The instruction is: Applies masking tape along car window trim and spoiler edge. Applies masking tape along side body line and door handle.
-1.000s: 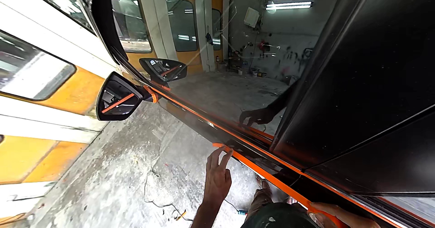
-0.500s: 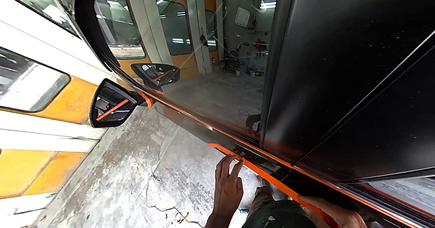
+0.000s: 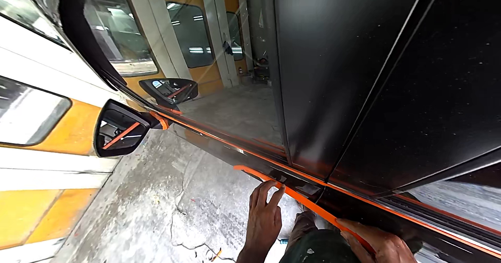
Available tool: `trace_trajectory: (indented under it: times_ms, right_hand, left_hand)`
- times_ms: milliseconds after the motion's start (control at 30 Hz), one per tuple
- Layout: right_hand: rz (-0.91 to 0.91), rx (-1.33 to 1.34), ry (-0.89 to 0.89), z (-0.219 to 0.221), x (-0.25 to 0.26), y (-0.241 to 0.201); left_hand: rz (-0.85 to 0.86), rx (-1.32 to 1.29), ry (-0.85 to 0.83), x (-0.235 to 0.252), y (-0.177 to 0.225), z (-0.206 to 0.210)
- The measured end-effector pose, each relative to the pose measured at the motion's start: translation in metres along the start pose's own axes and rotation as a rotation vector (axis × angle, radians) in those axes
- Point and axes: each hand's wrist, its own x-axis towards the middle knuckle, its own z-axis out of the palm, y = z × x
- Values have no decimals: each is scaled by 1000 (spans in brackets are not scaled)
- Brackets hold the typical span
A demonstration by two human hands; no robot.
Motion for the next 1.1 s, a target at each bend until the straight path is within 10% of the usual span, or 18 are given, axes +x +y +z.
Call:
trace_trajectory:
  times_ms: [633,1100]
  right_hand:
    - [55,-198,185,44,-7,-1]
    - [213,42,445,155,-8,-1]
  left_hand:
    - [409,9,-100,34,-28,-8]
    - [1049,-36,-313,117,-46,-19]
